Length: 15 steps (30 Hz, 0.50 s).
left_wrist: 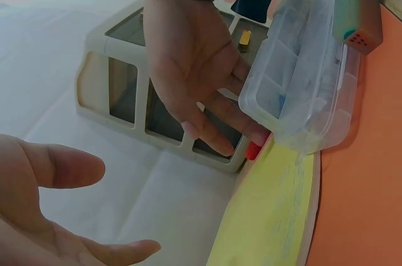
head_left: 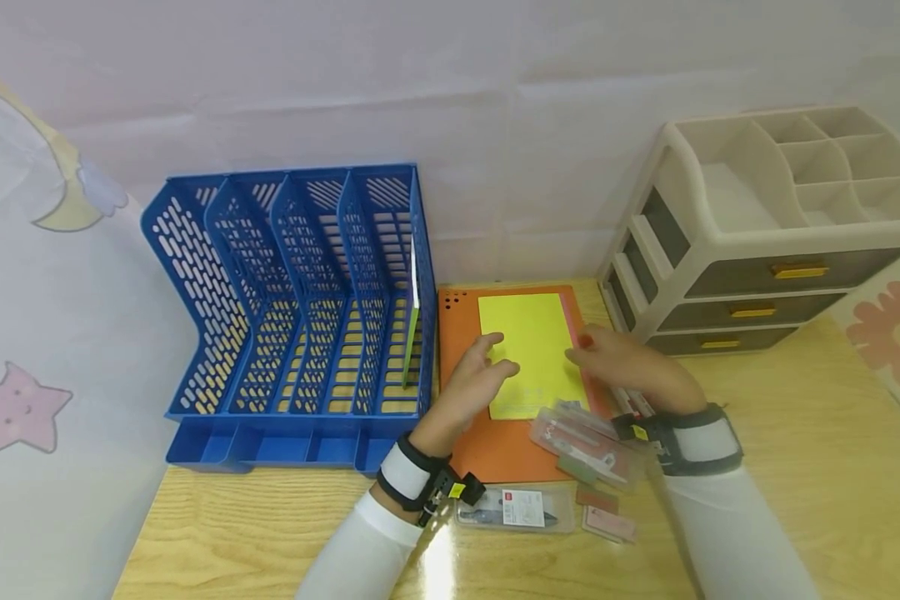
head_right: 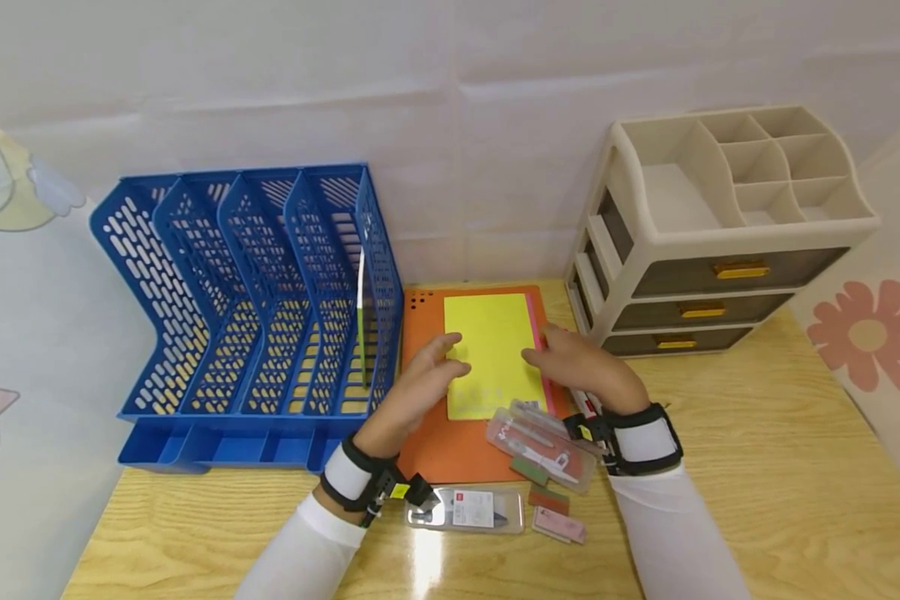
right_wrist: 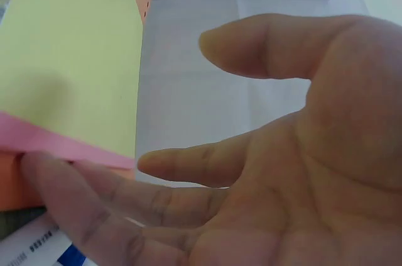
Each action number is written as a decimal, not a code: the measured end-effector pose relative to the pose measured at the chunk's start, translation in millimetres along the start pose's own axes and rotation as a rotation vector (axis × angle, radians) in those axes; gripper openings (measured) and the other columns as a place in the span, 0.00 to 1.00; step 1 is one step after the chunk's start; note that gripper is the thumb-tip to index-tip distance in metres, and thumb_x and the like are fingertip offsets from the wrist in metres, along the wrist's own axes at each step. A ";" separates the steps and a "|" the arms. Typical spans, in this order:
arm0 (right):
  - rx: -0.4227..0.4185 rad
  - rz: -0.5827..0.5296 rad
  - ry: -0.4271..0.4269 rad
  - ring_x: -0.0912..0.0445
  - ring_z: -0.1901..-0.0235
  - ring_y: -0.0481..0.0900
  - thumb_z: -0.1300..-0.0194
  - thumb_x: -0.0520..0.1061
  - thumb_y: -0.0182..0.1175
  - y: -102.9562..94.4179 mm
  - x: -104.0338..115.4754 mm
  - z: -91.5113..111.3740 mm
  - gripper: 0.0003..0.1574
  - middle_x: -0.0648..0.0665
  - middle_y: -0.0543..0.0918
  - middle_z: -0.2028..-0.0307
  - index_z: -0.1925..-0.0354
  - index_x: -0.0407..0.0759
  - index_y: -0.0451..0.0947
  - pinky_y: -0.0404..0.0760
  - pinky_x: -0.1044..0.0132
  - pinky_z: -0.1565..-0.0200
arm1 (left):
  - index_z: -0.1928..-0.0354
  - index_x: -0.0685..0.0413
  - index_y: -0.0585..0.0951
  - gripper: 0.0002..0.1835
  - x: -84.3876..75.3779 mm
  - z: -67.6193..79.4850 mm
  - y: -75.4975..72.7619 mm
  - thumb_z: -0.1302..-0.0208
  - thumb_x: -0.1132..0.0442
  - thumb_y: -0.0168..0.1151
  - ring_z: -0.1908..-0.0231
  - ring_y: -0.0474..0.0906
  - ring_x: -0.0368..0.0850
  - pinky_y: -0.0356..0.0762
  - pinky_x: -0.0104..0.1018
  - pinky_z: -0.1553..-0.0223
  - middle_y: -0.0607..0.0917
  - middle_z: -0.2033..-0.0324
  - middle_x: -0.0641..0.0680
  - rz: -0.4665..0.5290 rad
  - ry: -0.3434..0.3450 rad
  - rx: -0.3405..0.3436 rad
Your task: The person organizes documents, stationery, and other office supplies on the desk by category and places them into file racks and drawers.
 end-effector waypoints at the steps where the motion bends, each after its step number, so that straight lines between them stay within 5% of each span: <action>1: -0.005 -0.004 -0.008 0.41 0.53 0.79 0.22 0.54 0.52 -0.8 -1.4 0.4 0.39 0.26 0.78 0.46 0.34 0.21 0.63 0.83 0.45 0.50 | 0.22 0.60 0.60 0.36 -0.1 0.0 0.0 0.28 0.60 0.56 0.23 0.53 0.68 0.56 0.70 0.27 0.57 0.20 0.63 -0.003 0.001 0.005; 9: 0.013 -0.196 -0.055 0.47 0.59 0.84 0.20 0.50 0.51 -1.6 -9.6 -1.8 0.30 0.30 0.80 0.53 0.38 0.24 0.64 0.86 0.53 0.55 | 0.22 0.59 0.60 0.36 0.8 -1.4 -1.3 0.28 0.59 0.55 0.22 0.53 0.67 0.57 0.69 0.26 0.58 0.21 0.64 -0.040 -0.007 -0.008; 15: 0.018 -0.290 -0.039 0.42 0.52 0.86 0.20 0.50 0.51 0.7 -10.5 -4.1 0.32 0.27 0.78 0.46 0.35 0.23 0.62 0.87 0.50 0.48 | 0.22 0.60 0.60 0.36 2.0 -2.6 -2.1 0.28 0.59 0.55 0.22 0.53 0.66 0.57 0.70 0.27 0.59 0.21 0.64 -0.064 -0.005 -0.033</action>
Point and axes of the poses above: each hand's wrist, its own z-axis away from the middle knuckle, its own y-axis out of the palm, x = y × z, the point moved 2 cm from there along -z, towards the middle knuckle
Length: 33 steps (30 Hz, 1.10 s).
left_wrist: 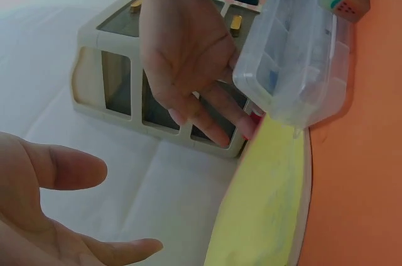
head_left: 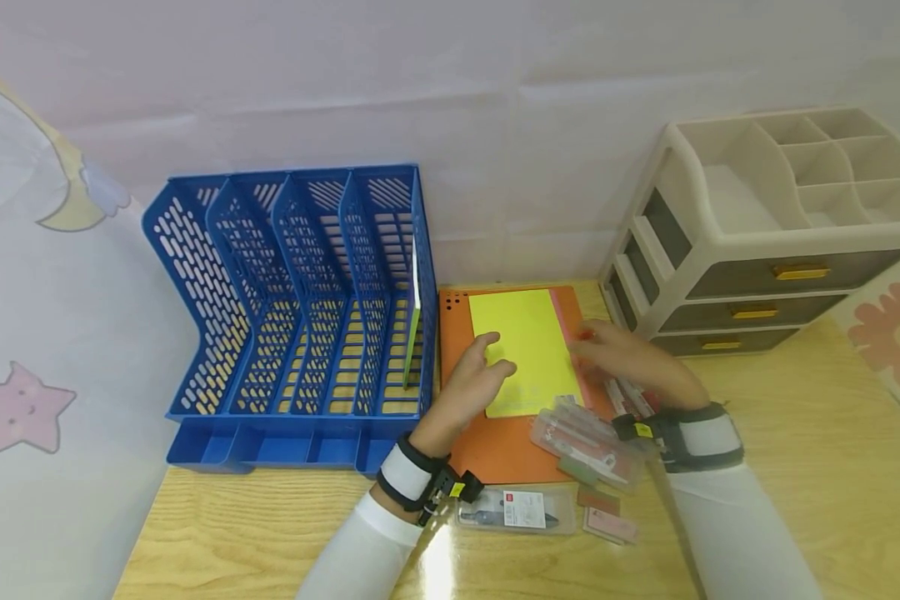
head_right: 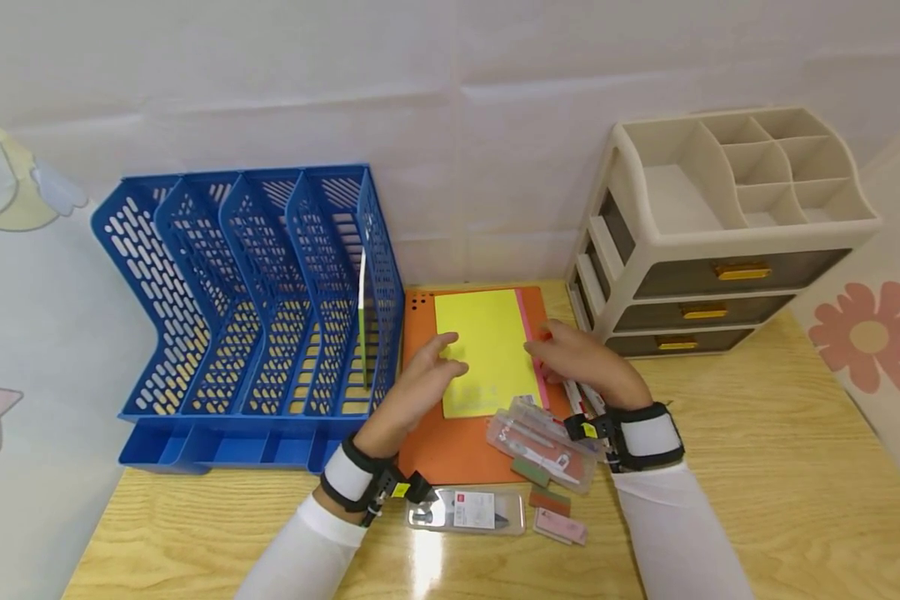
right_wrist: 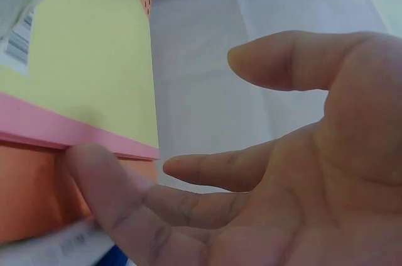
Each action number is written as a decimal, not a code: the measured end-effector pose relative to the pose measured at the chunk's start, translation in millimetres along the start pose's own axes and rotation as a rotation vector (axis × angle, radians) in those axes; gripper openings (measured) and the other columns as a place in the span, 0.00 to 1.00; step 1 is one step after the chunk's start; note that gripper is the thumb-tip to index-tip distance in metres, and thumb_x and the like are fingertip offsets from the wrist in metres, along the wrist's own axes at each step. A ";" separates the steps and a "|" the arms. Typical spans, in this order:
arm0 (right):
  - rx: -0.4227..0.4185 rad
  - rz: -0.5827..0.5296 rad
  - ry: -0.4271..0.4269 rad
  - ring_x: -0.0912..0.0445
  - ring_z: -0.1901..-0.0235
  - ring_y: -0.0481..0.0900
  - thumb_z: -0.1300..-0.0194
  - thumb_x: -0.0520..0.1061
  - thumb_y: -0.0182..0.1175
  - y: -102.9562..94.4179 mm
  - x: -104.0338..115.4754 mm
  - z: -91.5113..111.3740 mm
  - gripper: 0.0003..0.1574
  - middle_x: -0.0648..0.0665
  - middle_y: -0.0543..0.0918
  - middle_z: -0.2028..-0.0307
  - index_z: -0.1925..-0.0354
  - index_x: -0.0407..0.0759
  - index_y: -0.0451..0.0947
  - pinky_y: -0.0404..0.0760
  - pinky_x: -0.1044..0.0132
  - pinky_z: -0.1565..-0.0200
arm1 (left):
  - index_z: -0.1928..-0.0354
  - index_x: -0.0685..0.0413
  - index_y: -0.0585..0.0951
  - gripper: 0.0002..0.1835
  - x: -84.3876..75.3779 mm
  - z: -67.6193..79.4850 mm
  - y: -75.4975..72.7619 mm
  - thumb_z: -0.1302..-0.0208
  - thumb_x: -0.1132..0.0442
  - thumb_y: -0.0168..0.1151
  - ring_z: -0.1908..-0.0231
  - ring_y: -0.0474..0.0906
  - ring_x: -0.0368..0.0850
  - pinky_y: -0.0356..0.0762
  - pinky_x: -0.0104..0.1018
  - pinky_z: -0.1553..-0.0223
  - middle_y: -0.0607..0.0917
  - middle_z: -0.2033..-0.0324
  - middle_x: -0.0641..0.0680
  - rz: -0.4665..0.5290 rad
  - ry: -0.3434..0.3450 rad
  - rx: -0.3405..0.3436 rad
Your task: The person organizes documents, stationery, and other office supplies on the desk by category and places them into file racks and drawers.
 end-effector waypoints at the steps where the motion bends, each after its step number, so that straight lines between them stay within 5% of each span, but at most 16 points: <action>1: -0.003 -0.019 0.001 0.41 0.50 0.86 0.21 0.49 0.50 0.0 -0.4 -0.2 0.31 0.26 0.78 0.45 0.36 0.23 0.63 0.87 0.50 0.48 | 0.22 0.60 0.60 0.36 -0.3 0.2 -0.2 0.28 0.60 0.55 0.22 0.54 0.66 0.57 0.70 0.27 0.58 0.21 0.65 -0.001 0.000 -0.004; 8: -0.014 -0.126 0.026 0.44 0.51 0.85 0.21 0.47 0.52 -0.4 -3.5 -3.5 0.30 0.28 0.79 0.46 0.35 0.24 0.63 0.86 0.58 0.50 | 0.22 0.61 0.60 0.36 -1.3 0.7 -2.6 0.29 0.60 0.55 0.23 0.55 0.66 0.58 0.68 0.27 0.59 0.22 0.65 -0.025 0.010 -0.024; 15: -0.017 -0.068 0.006 0.40 0.45 0.84 0.21 0.49 0.52 -2.6 -0.8 -6.0 0.43 0.24 0.75 0.37 0.23 0.24 0.50 0.83 0.47 0.41 | 0.22 0.62 0.60 0.35 -1.3 -0.3 -3.1 0.28 0.61 0.54 0.22 0.55 0.63 0.58 0.66 0.25 0.60 0.22 0.65 -0.027 0.016 -0.011; 22: -0.080 -0.042 -0.022 0.43 0.45 0.78 0.24 0.49 0.57 4.5 4.5 -7.0 0.39 0.31 0.76 0.41 0.27 0.29 0.57 0.81 0.53 0.44 | 0.23 0.64 0.61 0.33 -1.6 -1.6 -1.8 0.27 0.63 0.52 0.22 0.54 0.60 0.56 0.63 0.24 0.60 0.22 0.65 -0.033 0.014 0.001; 28: -0.096 -0.190 0.000 0.51 0.57 0.86 0.25 0.46 0.58 19.1 7.6 -17.3 0.43 0.32 0.78 0.46 0.24 0.37 0.47 0.85 0.65 0.54 | 0.22 0.64 0.60 0.33 -0.3 -2.9 -2.2 0.27 0.63 0.51 0.21 0.53 0.61 0.55 0.61 0.23 0.60 0.22 0.65 -0.013 0.014 0.016; 33: -0.035 -0.366 -0.056 0.52 0.59 0.89 0.24 0.41 0.56 28.3 10.8 -21.6 0.39 0.30 0.82 0.49 0.26 0.39 0.47 0.89 0.60 0.55 | 0.23 0.63 0.61 0.33 -0.5 -3.2 -1.7 0.27 0.64 0.52 0.22 0.55 0.61 0.56 0.62 0.24 0.61 0.23 0.66 -0.022 0.010 0.022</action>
Point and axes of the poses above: each hand's wrist, its own z-axis away from the middle knuckle, its own y-axis out of the palm, x = y × z, the point moved 2 cm from there along -z, towards the middle knuckle
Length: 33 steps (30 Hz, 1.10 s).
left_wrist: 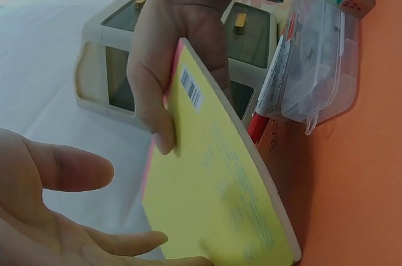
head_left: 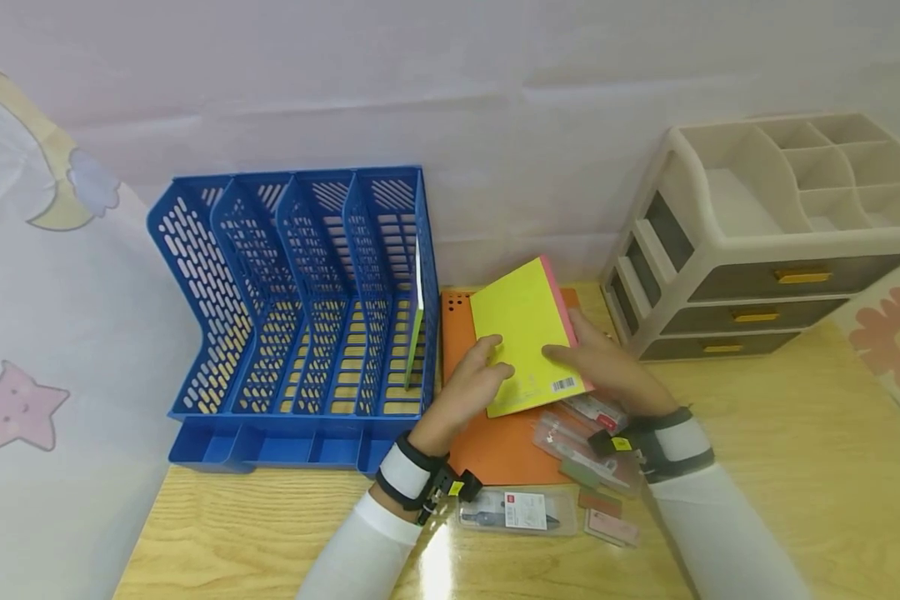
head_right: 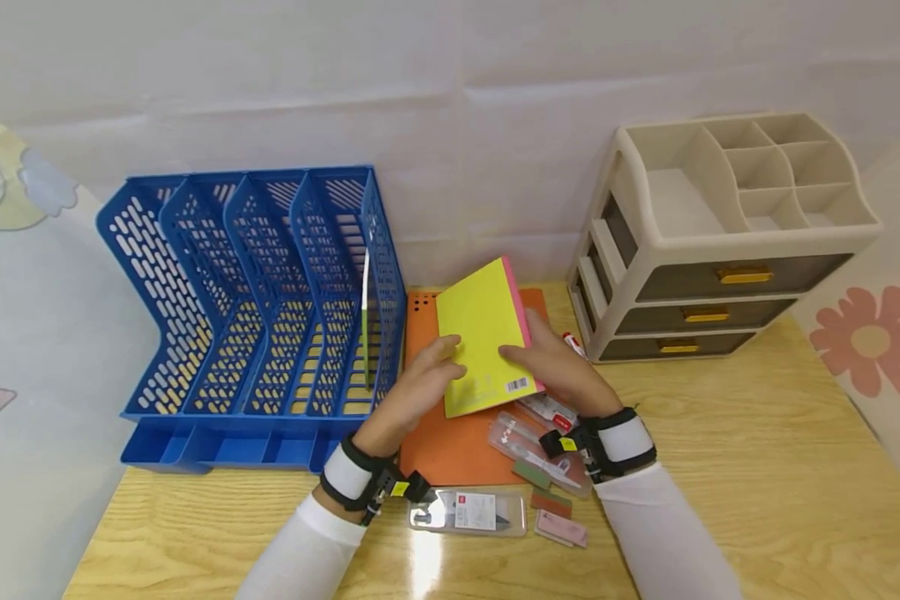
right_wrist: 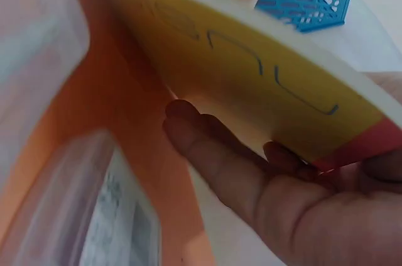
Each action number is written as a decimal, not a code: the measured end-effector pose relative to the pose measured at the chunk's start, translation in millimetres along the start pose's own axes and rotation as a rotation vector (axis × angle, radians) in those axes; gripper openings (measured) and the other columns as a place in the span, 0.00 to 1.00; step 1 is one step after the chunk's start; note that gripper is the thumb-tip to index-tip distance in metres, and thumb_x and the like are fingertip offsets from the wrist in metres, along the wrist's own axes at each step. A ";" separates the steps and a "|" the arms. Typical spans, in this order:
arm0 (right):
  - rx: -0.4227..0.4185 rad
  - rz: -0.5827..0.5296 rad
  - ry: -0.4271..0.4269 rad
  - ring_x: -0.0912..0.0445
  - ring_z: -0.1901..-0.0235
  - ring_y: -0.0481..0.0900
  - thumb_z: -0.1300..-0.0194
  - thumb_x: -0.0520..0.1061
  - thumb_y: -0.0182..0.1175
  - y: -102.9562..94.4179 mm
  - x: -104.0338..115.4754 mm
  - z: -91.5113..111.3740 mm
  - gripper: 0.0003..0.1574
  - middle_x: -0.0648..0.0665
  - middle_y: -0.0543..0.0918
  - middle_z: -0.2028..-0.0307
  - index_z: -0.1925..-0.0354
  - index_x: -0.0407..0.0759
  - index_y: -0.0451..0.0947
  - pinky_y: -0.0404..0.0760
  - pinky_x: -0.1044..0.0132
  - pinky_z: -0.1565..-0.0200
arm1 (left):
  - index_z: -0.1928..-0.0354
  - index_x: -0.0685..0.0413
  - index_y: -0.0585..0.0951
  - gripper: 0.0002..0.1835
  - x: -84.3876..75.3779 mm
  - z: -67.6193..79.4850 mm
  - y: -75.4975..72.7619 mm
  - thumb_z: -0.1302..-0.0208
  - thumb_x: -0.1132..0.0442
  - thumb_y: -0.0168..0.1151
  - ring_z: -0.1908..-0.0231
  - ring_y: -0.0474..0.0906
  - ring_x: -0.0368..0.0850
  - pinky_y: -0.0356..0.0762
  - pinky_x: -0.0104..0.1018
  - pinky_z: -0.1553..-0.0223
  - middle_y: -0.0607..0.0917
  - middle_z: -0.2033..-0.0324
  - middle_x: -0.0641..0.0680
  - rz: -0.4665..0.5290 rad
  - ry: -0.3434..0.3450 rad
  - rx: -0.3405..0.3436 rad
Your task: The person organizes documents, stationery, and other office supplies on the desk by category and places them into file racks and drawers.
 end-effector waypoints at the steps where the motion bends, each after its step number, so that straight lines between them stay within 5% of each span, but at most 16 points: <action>1: 0.009 -0.035 -0.012 0.52 0.59 0.89 0.24 0.40 0.55 1.3 0.0 -0.7 0.38 0.31 0.82 0.49 0.26 0.38 0.47 0.89 0.59 0.56 | 0.23 0.63 0.61 0.33 -0.5 0.4 -0.2 0.27 0.64 0.51 0.22 0.56 0.61 0.56 0.62 0.24 0.62 0.23 0.66 -0.002 -0.001 0.001; 8: -0.005 -0.143 -0.080 0.53 0.60 0.90 0.22 0.36 0.50 5.0 5.9 0.4 0.35 0.38 0.86 0.53 0.23 0.37 0.50 0.90 0.58 0.57 | 0.22 0.62 0.60 0.32 -2.6 3.7 -2.7 0.25 0.62 0.50 0.22 0.56 0.62 0.58 0.62 0.24 0.62 0.23 0.65 0.021 0.020 -0.005; 15: -0.098 -0.035 -0.081 0.54 0.62 0.90 0.21 0.41 0.52 3.7 25.3 14.5 0.39 0.35 0.85 0.54 0.19 0.49 0.51 0.89 0.60 0.58 | 0.20 0.53 0.59 0.33 -18.5 15.0 -6.9 0.23 0.60 0.51 0.22 0.56 0.60 0.59 0.62 0.24 0.59 0.21 0.59 0.063 0.056 -0.043; 20: -0.147 0.031 -0.104 0.54 0.60 0.89 0.21 0.42 0.52 7.2 36.6 22.2 0.37 0.30 0.83 0.49 0.20 0.47 0.53 0.88 0.63 0.56 | 0.19 0.53 0.55 0.35 -27.0 22.5 -9.2 0.24 0.59 0.52 0.21 0.53 0.62 0.57 0.63 0.24 0.55 0.19 0.58 0.121 0.137 -0.066; 25: -0.166 0.121 -0.254 0.50 0.56 0.87 0.22 0.38 0.52 15.4 46.3 28.1 0.30 0.29 0.81 0.45 0.25 0.39 0.64 0.88 0.63 0.56 | 0.17 0.53 0.48 0.39 -31.3 24.6 -12.0 0.23 0.60 0.51 0.20 0.51 0.63 0.56 0.58 0.22 0.52 0.19 0.61 0.229 0.217 -0.113; 30: -0.181 0.248 -0.401 0.50 0.71 0.77 0.24 0.35 0.55 25.2 54.2 36.0 0.24 0.35 0.80 0.60 0.33 0.36 0.72 0.84 0.65 0.69 | 0.17 0.53 0.45 0.39 -34.1 23.3 -14.7 0.23 0.60 0.49 0.20 0.50 0.61 0.57 0.57 0.23 0.50 0.18 0.61 0.342 0.266 -0.161; 33: -0.173 0.296 -0.419 0.52 0.77 0.74 0.25 0.34 0.56 30.1 57.8 42.3 0.24 0.36 0.78 0.65 0.33 0.36 0.73 0.79 0.66 0.76 | 0.17 0.52 0.45 0.38 -34.1 23.2 -15.2 0.22 0.59 0.47 0.20 0.50 0.61 0.57 0.63 0.24 0.50 0.18 0.60 0.383 0.300 -0.155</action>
Point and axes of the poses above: each hand's wrist, its own z-axis away from the middle knuckle, its own y-axis out of the palm, x = y × z, the point moved 2 cm from there along -z, towards the middle knuckle
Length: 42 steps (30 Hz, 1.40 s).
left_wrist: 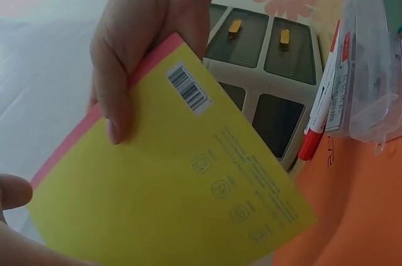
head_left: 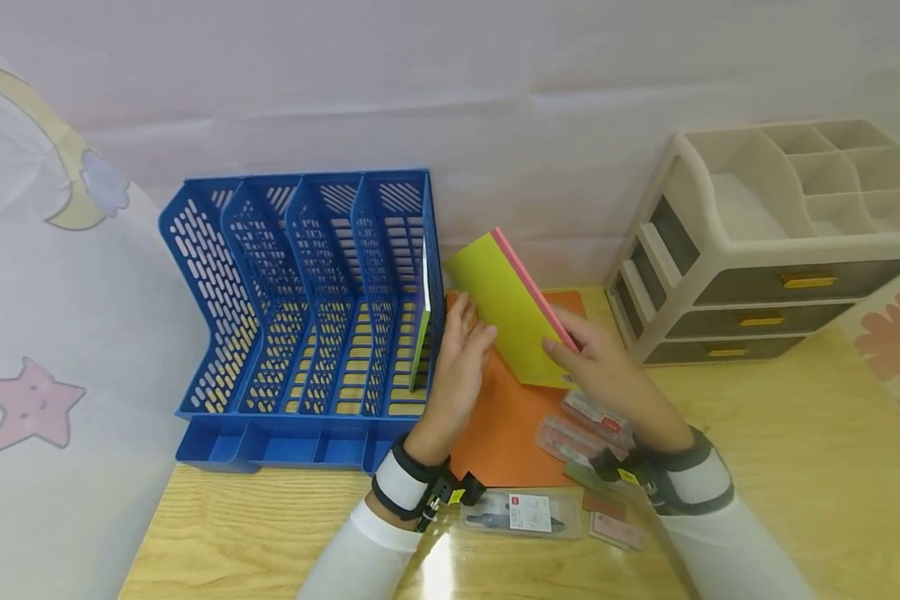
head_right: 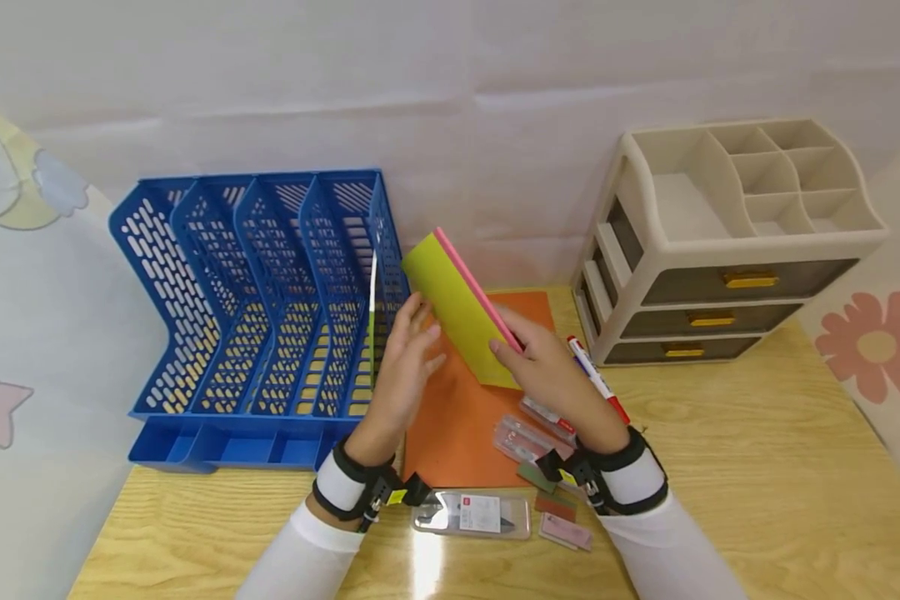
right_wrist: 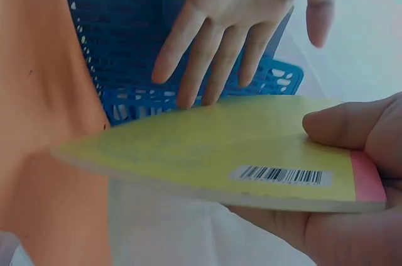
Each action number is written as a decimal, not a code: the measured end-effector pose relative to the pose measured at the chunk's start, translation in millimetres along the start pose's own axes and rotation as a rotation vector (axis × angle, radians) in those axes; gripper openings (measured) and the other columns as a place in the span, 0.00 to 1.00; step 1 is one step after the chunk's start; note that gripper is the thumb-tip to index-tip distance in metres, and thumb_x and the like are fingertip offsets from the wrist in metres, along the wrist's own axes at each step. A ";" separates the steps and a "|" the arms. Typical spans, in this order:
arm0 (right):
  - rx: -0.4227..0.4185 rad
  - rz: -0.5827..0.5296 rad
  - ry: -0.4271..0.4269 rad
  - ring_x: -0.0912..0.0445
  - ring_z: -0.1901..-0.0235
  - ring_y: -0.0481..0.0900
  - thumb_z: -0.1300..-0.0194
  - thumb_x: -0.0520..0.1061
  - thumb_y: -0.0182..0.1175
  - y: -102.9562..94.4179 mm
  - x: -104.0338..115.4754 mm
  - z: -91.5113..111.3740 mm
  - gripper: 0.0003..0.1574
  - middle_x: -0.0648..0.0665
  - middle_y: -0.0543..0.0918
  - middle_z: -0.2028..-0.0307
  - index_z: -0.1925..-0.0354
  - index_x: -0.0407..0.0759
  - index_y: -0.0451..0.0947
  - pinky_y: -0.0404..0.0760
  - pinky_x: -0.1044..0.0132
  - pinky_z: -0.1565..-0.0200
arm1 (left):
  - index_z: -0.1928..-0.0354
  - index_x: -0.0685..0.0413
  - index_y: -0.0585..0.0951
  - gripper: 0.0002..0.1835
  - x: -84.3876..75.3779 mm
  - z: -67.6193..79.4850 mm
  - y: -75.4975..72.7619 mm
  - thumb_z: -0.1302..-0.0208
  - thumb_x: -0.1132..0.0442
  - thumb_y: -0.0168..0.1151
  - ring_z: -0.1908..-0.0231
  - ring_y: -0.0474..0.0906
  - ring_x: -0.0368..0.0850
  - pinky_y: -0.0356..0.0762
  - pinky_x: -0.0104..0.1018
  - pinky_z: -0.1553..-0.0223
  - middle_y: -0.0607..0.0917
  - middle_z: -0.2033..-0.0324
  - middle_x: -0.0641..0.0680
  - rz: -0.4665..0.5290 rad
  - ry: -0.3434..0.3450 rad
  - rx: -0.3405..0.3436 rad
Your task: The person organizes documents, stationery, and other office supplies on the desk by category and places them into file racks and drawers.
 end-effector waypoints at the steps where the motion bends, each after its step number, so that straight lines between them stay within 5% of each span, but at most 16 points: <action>1: 0.011 0.019 -0.001 0.52 0.76 0.74 0.25 0.34 0.56 0.3 2.4 1.6 0.25 0.36 0.79 0.64 0.32 0.37 0.73 0.79 0.66 0.75 | 0.17 0.52 0.45 0.37 0.2 0.1 0.3 0.21 0.59 0.46 0.20 0.51 0.61 0.57 0.66 0.25 0.50 0.18 0.59 0.013 0.007 0.012; 4: 0.062 0.087 0.007 0.54 0.72 0.74 0.26 0.35 0.56 2.2 8.6 5.8 0.31 0.37 0.82 0.60 0.27 0.39 0.70 0.77 0.67 0.72 | 0.17 0.52 0.43 0.37 0.8 -0.4 1.0 0.20 0.56 0.43 0.20 0.51 0.61 0.59 0.70 0.28 0.48 0.18 0.59 0.040 0.005 0.048; 9: 0.142 0.161 0.008 0.56 0.78 0.68 0.25 0.37 0.57 7.9 13.0 7.4 0.35 0.43 0.77 0.66 0.23 0.49 0.66 0.71 0.66 0.76 | 0.17 0.51 0.42 0.39 -0.2 -1.4 0.9 0.22 0.51 0.41 0.21 0.51 0.61 0.61 0.73 0.30 0.48 0.19 0.59 0.109 0.004 0.074; 11: 0.157 0.175 0.000 0.56 0.76 0.70 0.25 0.37 0.57 9.5 12.3 7.7 0.36 0.43 0.82 0.60 0.23 0.52 0.66 0.73 0.66 0.74 | 0.18 0.51 0.42 0.40 -1.4 -1.0 1.0 0.24 0.49 0.42 0.21 0.51 0.62 0.61 0.75 0.31 0.49 0.19 0.59 0.143 0.021 0.080; 13: 0.175 0.187 -0.025 0.54 0.68 0.75 0.26 0.35 0.56 10.7 11.1 8.7 0.37 0.42 0.84 0.46 0.23 0.53 0.67 0.75 0.64 0.68 | 0.19 0.52 0.42 0.40 -2.3 0.1 1.1 0.26 0.49 0.42 0.22 0.52 0.64 0.60 0.75 0.31 0.50 0.22 0.62 0.165 0.047 0.091; 16: 0.210 0.203 -0.089 0.48 0.46 0.81 0.30 0.30 0.54 13.1 9.7 10.1 0.42 0.43 0.74 0.28 0.22 0.53 0.65 0.84 0.54 0.48 | 0.21 0.53 0.42 0.39 -3.3 3.0 1.4 0.26 0.49 0.42 0.26 0.58 0.68 0.64 0.71 0.30 0.53 0.27 0.67 0.185 0.082 0.095; 20: 0.267 0.219 -0.142 0.40 0.25 0.65 0.35 0.27 0.56 18.3 9.7 10.3 0.49 0.42 0.66 0.23 0.21 0.52 0.62 0.69 0.38 0.30 | 0.23 0.52 0.46 0.34 -4.5 7.2 2.1 0.24 0.52 0.43 0.30 0.63 0.72 0.69 0.60 0.30 0.57 0.31 0.69 0.221 0.095 0.062; 31: 0.283 0.380 -0.122 0.38 0.26 0.66 0.36 0.40 0.70 29.9 16.8 8.8 0.54 0.46 0.55 0.18 0.19 0.61 0.57 0.80 0.42 0.38 | 0.24 0.49 0.55 0.28 -9.6 12.0 1.4 0.22 0.63 0.46 0.31 0.73 0.57 0.76 0.49 0.35 0.69 0.32 0.60 0.172 0.012 -0.131; 37: 0.293 0.326 -0.096 0.41 0.23 0.62 0.32 0.39 0.62 24.0 15.3 9.2 0.46 0.49 0.56 0.19 0.21 0.62 0.62 0.79 0.44 0.36 | 0.27 0.51 0.59 0.26 -9.9 14.6 -1.4 0.24 0.64 0.47 0.37 0.80 0.56 0.81 0.50 0.40 0.74 0.36 0.60 0.075 -0.037 -0.153; 42: 0.211 0.302 -0.142 0.43 0.23 0.63 0.29 0.37 0.60 10.8 12.4 8.5 0.35 0.46 0.64 0.22 0.27 0.52 0.71 0.71 0.42 0.30 | 0.27 0.54 0.60 0.25 -18.6 20.6 -1.4 0.23 0.63 0.46 0.40 0.83 0.58 0.82 0.52 0.42 0.77 0.36 0.60 -0.013 -0.082 -0.142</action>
Point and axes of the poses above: each hand's wrist, its own z-axis away from the middle knuckle, its own y-axis out of the palm, x = y × z, the point moved 2 cm from there along -z, towards the middle knuckle
